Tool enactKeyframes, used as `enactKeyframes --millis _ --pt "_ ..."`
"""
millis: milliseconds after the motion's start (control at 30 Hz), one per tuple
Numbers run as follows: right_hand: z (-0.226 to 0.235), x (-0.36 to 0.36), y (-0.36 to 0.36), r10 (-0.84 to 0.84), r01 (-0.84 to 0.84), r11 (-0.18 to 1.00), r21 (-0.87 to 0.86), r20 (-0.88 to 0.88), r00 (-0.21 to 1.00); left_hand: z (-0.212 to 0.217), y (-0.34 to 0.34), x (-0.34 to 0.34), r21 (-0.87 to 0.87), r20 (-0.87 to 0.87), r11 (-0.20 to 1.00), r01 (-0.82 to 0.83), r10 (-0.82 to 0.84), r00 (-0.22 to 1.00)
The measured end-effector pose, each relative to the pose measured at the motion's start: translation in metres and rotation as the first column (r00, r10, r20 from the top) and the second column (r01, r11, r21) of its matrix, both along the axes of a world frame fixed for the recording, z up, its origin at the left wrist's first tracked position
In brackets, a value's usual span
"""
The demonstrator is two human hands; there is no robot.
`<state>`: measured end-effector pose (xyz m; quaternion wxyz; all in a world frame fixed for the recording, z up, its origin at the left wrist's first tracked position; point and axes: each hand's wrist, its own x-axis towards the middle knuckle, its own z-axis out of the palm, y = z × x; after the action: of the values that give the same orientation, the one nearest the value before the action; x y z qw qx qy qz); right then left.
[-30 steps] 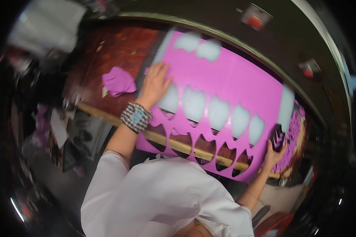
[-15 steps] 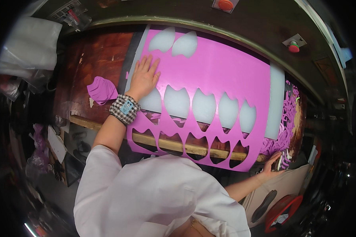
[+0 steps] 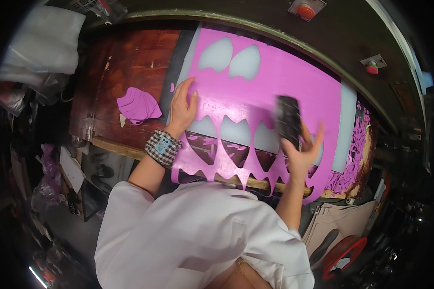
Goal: The person places pink foam sheets on a cutting machine, presses a button to cut out multiple shapes, removes the cut pieces, and stacks them. The person repeats this process with additional sheets and then places the cut pieces into a plastic bag.
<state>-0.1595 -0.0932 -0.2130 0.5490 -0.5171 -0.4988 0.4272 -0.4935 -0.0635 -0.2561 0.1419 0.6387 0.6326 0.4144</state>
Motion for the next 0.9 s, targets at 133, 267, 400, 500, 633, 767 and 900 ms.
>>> enactKeyframes --millis 133,267,400,500,633,767,900 --pt "-0.005 -0.089 0.056 0.294 -0.359 0.927 0.105 0.389 0.873 -0.003 -0.003 -0.004 0.089 0.11 0.984 -0.153 0.143 0.984" --pt "-0.005 -0.118 0.089 0.44 -0.587 0.805 0.085 0.578 0.687 -0.005 -0.002 -0.003 0.097 0.303 0.969 -0.226 0.187 0.934" --pt "-0.004 -0.118 0.099 0.49 -0.664 0.747 0.038 0.644 0.588 -0.008 -0.002 -0.003 0.072 0.288 0.98 -0.186 0.158 0.944" --pt "-0.012 -0.106 0.088 0.449 -0.606 0.794 0.042 0.632 0.632 -0.011 -0.002 -0.005 0.087 0.199 0.984 -0.158 0.138 0.97" --pt "-0.037 -0.052 0.058 0.171 -0.251 0.958 0.141 0.423 0.89 -0.014 -0.005 -0.008 0.146 0.27 0.984 -0.1 0.058 0.961" --pt "-0.037 0.052 0.049 -0.314 0.267 0.948 0.175 0.357 0.88 -0.007 -0.041 -0.008 0.215 0.072 0.963 -0.159 0.147 0.987" --pt "0.005 0.147 0.059 -0.704 0.569 0.705 0.424 0.32 0.635 0.0 -0.108 -0.006 0.148 -0.161 0.948 -0.28 0.303 0.939"
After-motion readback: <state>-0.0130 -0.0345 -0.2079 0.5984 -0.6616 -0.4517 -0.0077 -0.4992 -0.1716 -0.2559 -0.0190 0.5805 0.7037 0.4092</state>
